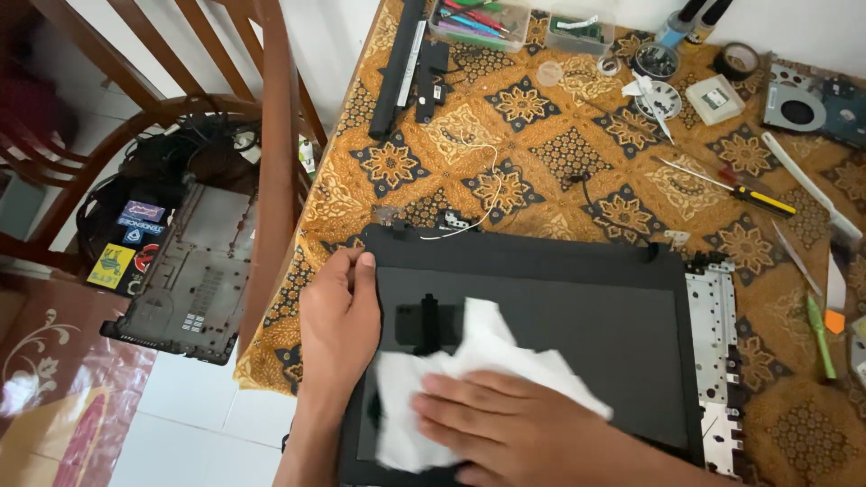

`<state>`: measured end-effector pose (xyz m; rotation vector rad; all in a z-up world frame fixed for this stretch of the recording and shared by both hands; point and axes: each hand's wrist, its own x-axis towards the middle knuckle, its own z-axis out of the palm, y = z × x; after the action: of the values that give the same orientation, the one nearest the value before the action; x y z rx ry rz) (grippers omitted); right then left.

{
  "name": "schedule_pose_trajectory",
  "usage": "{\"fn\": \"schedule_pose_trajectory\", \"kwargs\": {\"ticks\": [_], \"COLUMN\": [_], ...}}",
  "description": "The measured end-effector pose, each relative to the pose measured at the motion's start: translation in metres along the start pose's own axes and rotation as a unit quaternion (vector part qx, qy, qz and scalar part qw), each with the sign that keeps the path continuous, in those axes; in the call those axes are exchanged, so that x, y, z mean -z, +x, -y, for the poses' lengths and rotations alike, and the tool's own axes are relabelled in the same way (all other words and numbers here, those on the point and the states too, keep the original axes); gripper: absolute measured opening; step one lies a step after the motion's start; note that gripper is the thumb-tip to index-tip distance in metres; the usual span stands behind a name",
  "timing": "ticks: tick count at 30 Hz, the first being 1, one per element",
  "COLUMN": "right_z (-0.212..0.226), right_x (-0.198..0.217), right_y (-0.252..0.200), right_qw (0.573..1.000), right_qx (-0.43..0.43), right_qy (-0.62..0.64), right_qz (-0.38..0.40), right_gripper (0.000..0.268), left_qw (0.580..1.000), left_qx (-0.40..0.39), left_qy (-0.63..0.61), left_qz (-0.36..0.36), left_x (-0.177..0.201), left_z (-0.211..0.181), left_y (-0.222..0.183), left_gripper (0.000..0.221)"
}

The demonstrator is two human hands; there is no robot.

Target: Cleaning a laptop screen and reassembling internal components on a workbench

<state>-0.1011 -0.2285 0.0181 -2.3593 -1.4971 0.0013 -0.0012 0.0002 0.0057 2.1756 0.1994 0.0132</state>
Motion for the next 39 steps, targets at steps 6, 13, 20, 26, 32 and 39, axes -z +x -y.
{"fn": "schedule_pose_trajectory", "kwargs": {"ticks": [6,13,20,26,32,39], "right_z": [-0.031,-0.026,0.020,-0.010,-0.024,-0.032], "right_x": [0.016,-0.006,-0.023,-0.021,0.009,0.019], "right_y": [-0.085,-0.064,-0.039,-0.153,-0.137,-0.003], "right_qw": [0.985,0.937,0.975,0.974,0.934,0.972], "right_qx": [-0.159,-0.320,-0.039,-0.120,-0.337,-0.218], "right_qy": [0.020,0.087,-0.211,-0.193,-0.104,-0.025], "right_qz": [-0.059,-0.114,-0.055,0.017,-0.048,-0.078], "right_gripper": [0.054,0.084,0.043,0.086,0.070,0.075], "left_qw": [1.000,1.000,0.999,1.000,0.998,0.998], "left_qx": [0.006,0.000,-0.031,-0.022,-0.052,-0.039], "left_qy": [-0.001,0.001,0.010,0.022,0.026,0.059], "left_qz": [0.005,0.001,-0.013,0.006,-0.014,0.002], "left_x": [0.001,0.002,-0.001,0.000,-0.004,-0.001], "left_z": [-0.001,-0.002,0.004,0.003,0.009,0.003], "left_y": [-0.001,-0.002,-0.001,0.000,-0.001,-0.002], "left_gripper": [0.025,0.027,0.027,0.028,0.025,0.029]}}
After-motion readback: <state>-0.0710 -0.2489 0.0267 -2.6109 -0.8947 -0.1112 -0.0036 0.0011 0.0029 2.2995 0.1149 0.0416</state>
